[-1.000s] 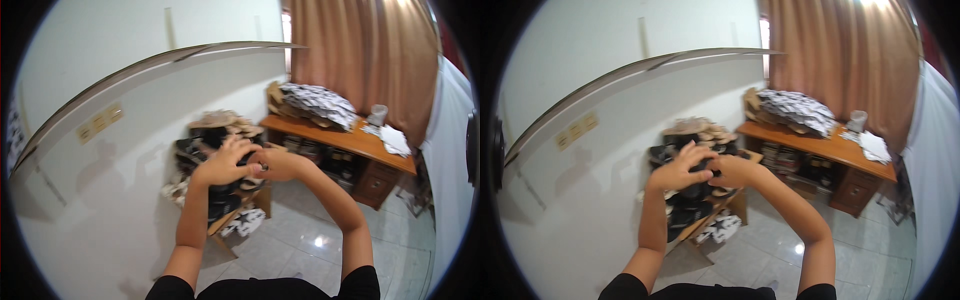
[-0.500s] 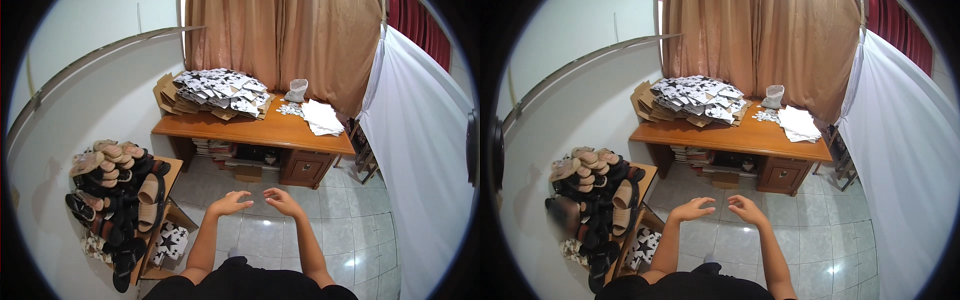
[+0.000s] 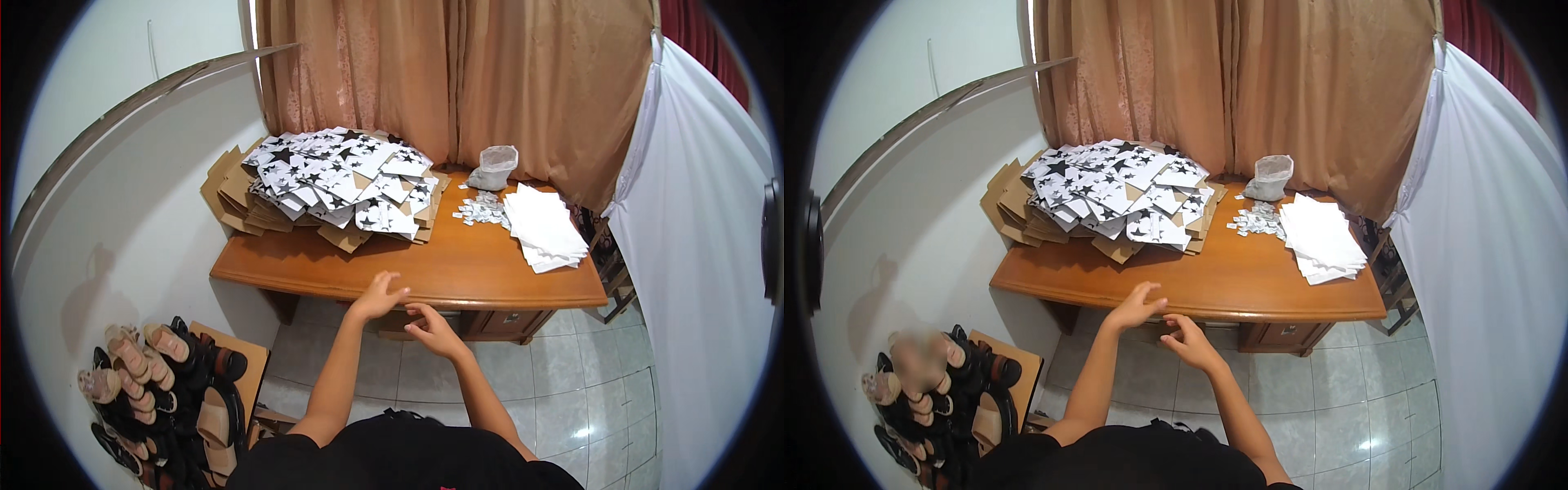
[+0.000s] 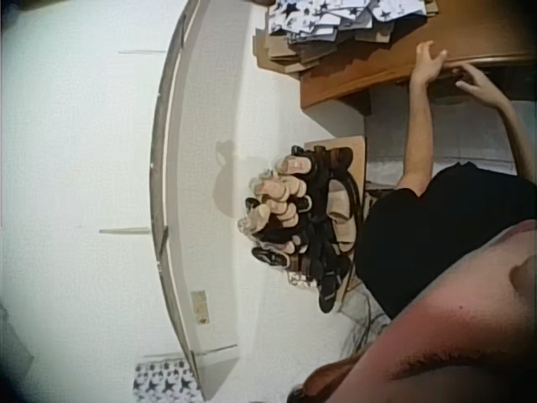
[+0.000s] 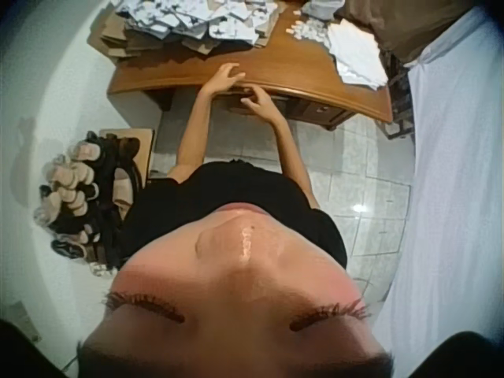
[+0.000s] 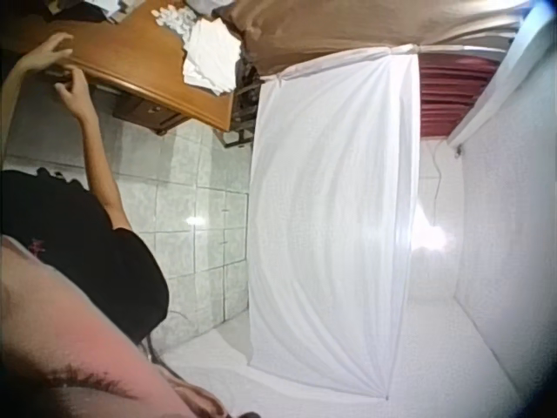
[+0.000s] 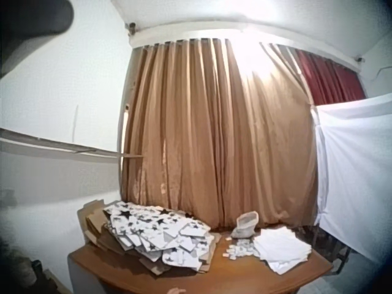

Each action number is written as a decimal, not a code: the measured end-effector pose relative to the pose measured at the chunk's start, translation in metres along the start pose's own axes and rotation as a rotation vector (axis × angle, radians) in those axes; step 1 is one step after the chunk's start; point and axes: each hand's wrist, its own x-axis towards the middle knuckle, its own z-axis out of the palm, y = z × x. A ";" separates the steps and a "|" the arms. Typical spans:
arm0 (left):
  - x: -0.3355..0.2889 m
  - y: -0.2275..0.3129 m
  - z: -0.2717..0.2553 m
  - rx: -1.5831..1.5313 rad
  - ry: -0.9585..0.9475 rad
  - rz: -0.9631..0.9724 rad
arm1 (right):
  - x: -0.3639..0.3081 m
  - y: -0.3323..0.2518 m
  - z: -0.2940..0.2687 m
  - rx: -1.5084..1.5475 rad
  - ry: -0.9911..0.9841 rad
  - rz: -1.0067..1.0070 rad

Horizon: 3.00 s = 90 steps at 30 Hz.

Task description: Folding cardboard shoe boxes, placing tissue paper inside, closing them, and stacking them on a shelf.

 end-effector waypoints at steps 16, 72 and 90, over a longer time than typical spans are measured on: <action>0.304 -0.141 -0.100 1.070 0.616 -0.366 | 0.253 0.089 -0.141 -0.079 -0.178 -0.030; 0.206 -0.047 0.032 -0.643 0.719 0.089 | 0.083 0.089 -0.282 -0.420 1.202 0.209; 0.189 -0.044 0.091 0.505 0.449 -0.195 | 0.090 0.128 -0.326 -1.309 0.648 0.610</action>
